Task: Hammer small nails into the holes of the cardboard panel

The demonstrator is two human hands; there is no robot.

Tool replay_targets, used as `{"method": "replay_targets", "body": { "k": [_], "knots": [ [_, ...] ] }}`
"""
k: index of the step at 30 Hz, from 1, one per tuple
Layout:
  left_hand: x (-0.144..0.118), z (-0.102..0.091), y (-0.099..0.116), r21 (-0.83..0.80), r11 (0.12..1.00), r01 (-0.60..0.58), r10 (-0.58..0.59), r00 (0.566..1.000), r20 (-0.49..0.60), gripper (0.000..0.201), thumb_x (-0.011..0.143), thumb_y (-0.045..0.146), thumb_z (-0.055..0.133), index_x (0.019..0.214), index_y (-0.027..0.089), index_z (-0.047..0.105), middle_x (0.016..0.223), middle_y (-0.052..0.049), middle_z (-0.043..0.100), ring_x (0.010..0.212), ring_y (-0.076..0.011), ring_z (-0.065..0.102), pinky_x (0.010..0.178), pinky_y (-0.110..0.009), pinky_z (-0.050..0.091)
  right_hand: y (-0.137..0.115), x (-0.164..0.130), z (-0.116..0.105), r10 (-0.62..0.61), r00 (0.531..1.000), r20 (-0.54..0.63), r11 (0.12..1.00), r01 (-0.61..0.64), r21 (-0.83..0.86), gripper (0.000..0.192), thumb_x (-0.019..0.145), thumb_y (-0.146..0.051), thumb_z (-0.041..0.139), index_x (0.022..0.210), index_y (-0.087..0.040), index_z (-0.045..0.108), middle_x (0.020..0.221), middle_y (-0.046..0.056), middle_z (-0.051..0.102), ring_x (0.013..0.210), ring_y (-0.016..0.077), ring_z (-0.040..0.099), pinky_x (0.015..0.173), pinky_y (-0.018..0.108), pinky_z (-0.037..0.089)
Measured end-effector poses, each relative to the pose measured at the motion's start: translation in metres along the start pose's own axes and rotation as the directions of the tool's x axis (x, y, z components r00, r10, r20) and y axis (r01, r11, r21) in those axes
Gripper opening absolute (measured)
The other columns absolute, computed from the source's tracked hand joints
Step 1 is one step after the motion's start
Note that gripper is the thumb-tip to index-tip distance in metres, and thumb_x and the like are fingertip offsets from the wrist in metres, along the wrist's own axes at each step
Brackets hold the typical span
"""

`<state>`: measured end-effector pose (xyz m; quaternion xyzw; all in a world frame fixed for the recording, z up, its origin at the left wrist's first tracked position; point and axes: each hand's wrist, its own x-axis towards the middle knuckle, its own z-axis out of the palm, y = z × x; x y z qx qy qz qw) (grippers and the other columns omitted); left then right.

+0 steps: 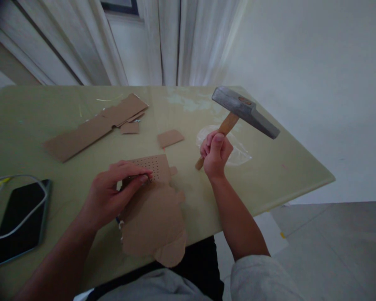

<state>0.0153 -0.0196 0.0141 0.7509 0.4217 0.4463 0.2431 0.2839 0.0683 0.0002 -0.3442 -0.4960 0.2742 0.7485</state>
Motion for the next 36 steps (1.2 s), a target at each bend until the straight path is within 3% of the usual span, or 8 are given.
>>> {"method": "replay_targets", "body": {
  "k": [36],
  "knots": [
    [0.0012,-0.0008,0.0022,0.012,1.0,-0.003,0.003,1.0,0.027,0.013,0.106,0.024,0.074,0.107,0.03,0.085,0.099,0.0,0.087,0.09,-0.0217,0.077,0.085,-0.041,0.053,-0.0024,0.0,0.001,0.006,1.0,0.02,1.0,-0.005,-0.017,0.064,0.099,-0.081,0.069,0.073,-0.026,0.049,0.054,-0.011,0.031,0.039,0.0071,0.026,0.034,0.021,0.026]
  ]
}}
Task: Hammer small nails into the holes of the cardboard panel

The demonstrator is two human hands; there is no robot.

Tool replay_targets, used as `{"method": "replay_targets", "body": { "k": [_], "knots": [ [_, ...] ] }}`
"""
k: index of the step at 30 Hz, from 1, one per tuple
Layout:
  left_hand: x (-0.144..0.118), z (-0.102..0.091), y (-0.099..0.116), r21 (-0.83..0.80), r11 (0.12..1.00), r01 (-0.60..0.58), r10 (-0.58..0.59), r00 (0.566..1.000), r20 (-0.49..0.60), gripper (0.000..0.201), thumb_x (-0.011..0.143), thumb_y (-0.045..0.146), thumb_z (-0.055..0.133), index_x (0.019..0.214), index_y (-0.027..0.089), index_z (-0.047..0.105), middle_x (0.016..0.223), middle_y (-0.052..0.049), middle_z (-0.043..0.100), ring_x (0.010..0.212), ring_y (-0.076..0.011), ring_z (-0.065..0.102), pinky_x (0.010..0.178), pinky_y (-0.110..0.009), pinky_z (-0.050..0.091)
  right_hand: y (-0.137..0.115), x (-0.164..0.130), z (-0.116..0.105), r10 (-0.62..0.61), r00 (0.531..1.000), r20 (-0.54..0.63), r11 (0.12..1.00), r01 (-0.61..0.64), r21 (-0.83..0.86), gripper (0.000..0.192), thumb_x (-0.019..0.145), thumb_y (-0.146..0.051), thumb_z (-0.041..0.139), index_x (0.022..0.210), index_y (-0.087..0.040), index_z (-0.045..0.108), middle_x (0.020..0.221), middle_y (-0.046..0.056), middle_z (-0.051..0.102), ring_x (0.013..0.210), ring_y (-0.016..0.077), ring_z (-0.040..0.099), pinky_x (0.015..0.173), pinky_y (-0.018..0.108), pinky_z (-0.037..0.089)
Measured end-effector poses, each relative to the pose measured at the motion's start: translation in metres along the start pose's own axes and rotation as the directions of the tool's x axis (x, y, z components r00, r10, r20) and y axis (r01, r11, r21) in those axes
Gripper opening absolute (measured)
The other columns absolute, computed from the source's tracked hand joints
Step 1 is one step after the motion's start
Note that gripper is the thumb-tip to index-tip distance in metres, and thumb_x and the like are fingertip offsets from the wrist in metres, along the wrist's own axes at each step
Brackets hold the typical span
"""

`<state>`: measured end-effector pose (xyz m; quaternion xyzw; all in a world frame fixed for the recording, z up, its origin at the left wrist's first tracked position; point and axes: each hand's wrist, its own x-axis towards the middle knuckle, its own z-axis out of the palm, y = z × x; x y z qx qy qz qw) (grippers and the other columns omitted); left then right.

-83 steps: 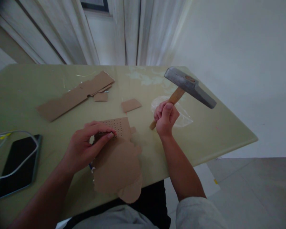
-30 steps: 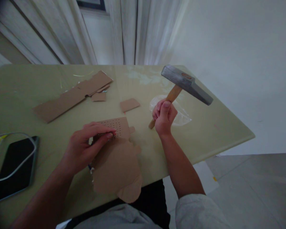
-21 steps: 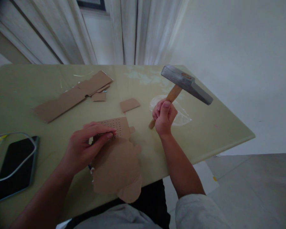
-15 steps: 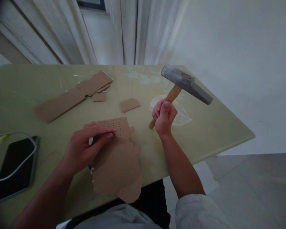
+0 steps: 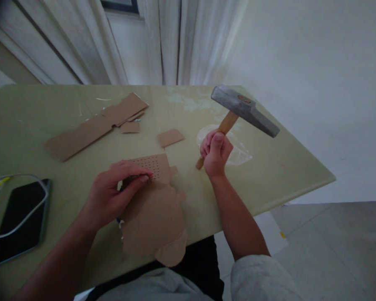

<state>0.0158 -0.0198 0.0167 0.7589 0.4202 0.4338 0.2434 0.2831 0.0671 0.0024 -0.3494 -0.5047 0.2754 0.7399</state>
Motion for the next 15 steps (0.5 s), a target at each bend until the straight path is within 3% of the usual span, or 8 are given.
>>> {"method": "replay_targets", "body": {
  "k": [15],
  "knots": [
    [-0.0013,0.001,0.0001,0.03,1.0,-0.004,0.004,1.0,0.012,0.011,0.106,0.022,0.074,0.108,0.029,0.082,0.101,0.001,0.086,0.09,-0.0208,0.076,0.087,-0.04,0.05,-0.0011,0.0006,0.0005,0.022,1.0,-0.01,0.999,-0.022,-0.035,0.068,0.094,-0.087,0.069,0.071,-0.027,0.047,0.053,-0.011,0.03,0.039,0.0077,0.025,0.033,0.022,0.025]
  ]
}}
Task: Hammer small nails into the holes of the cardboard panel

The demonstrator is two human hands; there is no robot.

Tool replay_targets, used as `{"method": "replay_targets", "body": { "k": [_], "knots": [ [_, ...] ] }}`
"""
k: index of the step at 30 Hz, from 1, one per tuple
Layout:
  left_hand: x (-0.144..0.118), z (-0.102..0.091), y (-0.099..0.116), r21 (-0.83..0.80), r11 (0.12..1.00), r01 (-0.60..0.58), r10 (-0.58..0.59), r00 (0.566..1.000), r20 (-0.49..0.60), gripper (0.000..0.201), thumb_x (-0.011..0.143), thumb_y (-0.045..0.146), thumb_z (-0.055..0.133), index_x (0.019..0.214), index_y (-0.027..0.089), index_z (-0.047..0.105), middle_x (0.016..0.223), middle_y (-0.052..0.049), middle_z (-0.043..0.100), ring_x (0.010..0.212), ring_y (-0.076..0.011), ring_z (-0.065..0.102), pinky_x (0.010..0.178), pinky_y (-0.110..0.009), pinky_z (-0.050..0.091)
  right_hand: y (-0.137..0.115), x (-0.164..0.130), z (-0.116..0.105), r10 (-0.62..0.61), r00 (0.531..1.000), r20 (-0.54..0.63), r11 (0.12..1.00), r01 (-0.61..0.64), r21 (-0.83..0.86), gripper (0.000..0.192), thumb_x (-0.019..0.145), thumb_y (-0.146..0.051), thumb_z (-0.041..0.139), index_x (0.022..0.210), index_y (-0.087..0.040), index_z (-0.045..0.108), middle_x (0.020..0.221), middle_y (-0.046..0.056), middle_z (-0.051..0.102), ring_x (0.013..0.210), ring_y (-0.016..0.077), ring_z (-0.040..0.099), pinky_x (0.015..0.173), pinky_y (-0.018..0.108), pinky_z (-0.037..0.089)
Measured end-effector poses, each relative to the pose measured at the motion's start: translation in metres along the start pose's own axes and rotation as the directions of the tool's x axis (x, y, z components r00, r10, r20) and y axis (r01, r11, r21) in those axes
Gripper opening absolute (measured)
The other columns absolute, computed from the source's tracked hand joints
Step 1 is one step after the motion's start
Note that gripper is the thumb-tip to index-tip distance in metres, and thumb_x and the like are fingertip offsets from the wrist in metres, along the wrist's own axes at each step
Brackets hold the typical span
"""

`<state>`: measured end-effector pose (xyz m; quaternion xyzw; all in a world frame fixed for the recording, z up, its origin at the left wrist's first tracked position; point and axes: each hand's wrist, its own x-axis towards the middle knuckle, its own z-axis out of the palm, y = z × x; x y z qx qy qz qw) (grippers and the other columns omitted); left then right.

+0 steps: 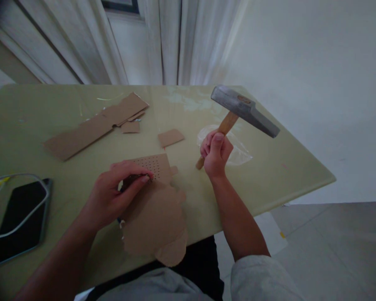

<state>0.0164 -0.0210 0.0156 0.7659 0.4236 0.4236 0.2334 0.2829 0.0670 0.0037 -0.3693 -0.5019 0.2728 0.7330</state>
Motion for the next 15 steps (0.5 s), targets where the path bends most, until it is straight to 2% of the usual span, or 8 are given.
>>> {"method": "replay_targets", "body": {
  "k": [8,15],
  "knots": [
    [-0.0004,0.0003,-0.001,0.014,1.0,0.011,-0.011,1.0,-0.003,0.009,0.106,0.023,0.074,0.106,0.029,0.081,0.1,0.0,0.086,0.089,-0.0213,0.075,0.087,-0.04,0.051,0.0007,-0.0004,-0.0001,-0.004,1.0,0.004,1.0,0.004,0.001,0.068,0.096,-0.087,0.068,0.072,-0.027,0.047,0.054,-0.011,0.03,0.038,0.0075,0.026,0.034,0.021,0.025],
    [-0.0018,0.0006,-0.0012,0.021,0.999,0.028,-0.028,0.999,0.02,0.01,0.108,0.027,0.071,0.108,0.029,0.081,0.101,0.0,0.086,0.092,-0.0224,0.076,0.09,-0.042,0.051,0.0025,0.0002,-0.002,-0.017,1.0,0.024,0.997,0.015,0.081,0.064,0.097,-0.079,0.074,0.071,-0.025,0.051,0.054,-0.011,0.033,0.038,0.007,0.027,0.034,0.02,0.025]
  ]
}}
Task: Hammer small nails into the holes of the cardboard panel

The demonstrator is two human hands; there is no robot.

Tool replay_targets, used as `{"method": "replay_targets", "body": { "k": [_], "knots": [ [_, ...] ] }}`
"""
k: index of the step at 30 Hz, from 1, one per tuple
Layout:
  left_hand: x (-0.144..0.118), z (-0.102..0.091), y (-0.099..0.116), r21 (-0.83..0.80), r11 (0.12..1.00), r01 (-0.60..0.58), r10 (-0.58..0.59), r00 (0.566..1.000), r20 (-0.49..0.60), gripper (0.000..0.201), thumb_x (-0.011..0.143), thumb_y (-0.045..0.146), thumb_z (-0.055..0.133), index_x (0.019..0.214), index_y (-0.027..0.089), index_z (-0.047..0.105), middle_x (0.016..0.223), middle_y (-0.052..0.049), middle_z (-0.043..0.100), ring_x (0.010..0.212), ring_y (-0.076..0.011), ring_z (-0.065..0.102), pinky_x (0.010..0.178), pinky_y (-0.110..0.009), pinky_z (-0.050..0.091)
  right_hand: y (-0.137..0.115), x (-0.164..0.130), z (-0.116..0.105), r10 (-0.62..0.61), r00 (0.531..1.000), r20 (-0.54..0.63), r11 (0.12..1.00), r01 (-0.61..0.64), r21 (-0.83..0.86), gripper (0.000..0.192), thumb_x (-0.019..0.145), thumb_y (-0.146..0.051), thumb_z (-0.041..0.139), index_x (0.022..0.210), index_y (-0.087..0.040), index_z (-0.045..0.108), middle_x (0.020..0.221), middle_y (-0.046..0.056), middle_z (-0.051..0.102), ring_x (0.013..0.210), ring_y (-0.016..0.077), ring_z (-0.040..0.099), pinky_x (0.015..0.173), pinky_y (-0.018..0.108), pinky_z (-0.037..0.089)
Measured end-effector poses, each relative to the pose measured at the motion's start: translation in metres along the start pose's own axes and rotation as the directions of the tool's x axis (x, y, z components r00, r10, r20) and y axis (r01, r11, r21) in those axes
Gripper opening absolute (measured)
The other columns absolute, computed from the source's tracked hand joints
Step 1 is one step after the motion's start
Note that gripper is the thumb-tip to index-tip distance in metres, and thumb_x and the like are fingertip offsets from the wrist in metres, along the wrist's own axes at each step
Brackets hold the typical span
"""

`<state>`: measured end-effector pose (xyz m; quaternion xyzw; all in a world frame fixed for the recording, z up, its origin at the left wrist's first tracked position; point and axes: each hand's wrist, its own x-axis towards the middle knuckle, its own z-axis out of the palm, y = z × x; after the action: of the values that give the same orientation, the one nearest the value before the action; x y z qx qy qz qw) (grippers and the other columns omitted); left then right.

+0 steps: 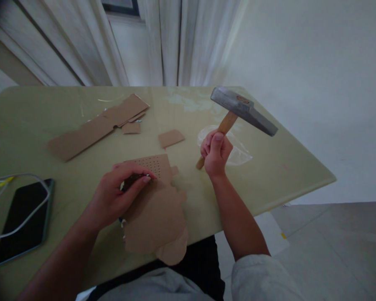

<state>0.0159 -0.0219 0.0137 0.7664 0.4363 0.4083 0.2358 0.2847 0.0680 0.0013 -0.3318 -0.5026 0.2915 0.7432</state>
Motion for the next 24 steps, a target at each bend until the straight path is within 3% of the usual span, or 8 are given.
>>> {"method": "replay_targets", "body": {
  "k": [9,13,16,18,22,24],
  "knots": [
    [0.001,0.002,-0.003,-0.002,1.0,0.013,-0.013,0.999,0.036,0.012,0.108,0.031,0.069,0.107,0.028,0.081,0.104,-0.002,0.087,0.097,-0.0247,0.078,0.099,-0.046,0.05,-0.003,0.008,-0.004,0.089,0.99,0.111,0.996,-0.091,0.014,0.068,0.095,-0.085,0.072,0.07,-0.027,0.047,0.052,-0.012,0.029,0.037,0.0069,0.023,0.033,0.021,0.021],
    [0.001,0.005,-0.006,0.001,1.0,0.025,-0.025,0.999,0.037,0.015,0.109,0.034,0.067,0.107,0.027,0.081,0.105,-0.003,0.087,0.098,-0.0256,0.077,0.102,-0.047,0.049,-0.022,0.001,-0.011,0.235,0.939,0.25,0.972,-0.22,-0.086,0.071,0.09,-0.088,0.074,0.067,-0.026,0.047,0.052,-0.011,0.029,0.038,0.0066,0.024,0.034,0.023,0.019],
    [0.001,0.006,-0.007,0.0,1.0,0.024,-0.024,0.999,0.03,0.017,0.109,0.036,0.066,0.107,0.027,0.081,0.103,-0.004,0.086,0.097,-0.0264,0.077,0.103,-0.049,0.049,-0.048,-0.005,-0.021,0.419,0.823,0.384,0.904,-0.335,-0.266,0.072,0.091,-0.09,0.07,0.066,-0.026,0.048,0.051,-0.01,0.032,0.038,0.0068,0.024,0.035,0.025,0.018],
    [0.001,0.006,-0.008,-0.002,1.0,0.014,-0.014,0.999,0.039,0.018,0.109,0.036,0.065,0.107,0.027,0.081,0.104,-0.004,0.086,0.098,-0.0271,0.077,0.104,-0.05,0.048,-0.07,-0.006,-0.026,0.488,0.735,0.47,0.864,-0.328,-0.383,0.072,0.096,-0.089,0.064,0.067,-0.026,0.048,0.051,-0.009,0.033,0.04,0.0074,0.025,0.037,0.026,0.018],
    [0.002,0.006,-0.008,-0.019,1.0,0.001,0.0,0.998,0.059,0.017,0.109,0.034,0.065,0.108,0.027,0.081,0.108,-0.004,0.087,0.103,-0.028,0.079,0.106,-0.051,0.047,-0.117,0.004,-0.024,0.574,0.537,0.617,0.736,-0.008,-0.677,0.068,0.106,-0.081,0.056,0.071,-0.023,0.051,0.059,-0.005,0.042,0.05,0.0089,0.036,0.047,0.028,0.024],
    [0.003,0.006,-0.008,-0.031,1.0,0.001,0.0,0.998,0.059,0.017,0.109,0.034,0.065,0.108,0.027,0.081,0.109,-0.003,0.087,0.104,-0.0278,0.079,0.106,-0.05,0.047,-0.137,0.01,-0.017,0.599,0.477,0.643,0.673,0.134,-0.727,0.071,0.106,-0.084,0.052,0.069,-0.022,0.051,0.061,-0.005,0.042,0.053,0.0099,0.039,0.051,0.029,0.025]
  ]
}}
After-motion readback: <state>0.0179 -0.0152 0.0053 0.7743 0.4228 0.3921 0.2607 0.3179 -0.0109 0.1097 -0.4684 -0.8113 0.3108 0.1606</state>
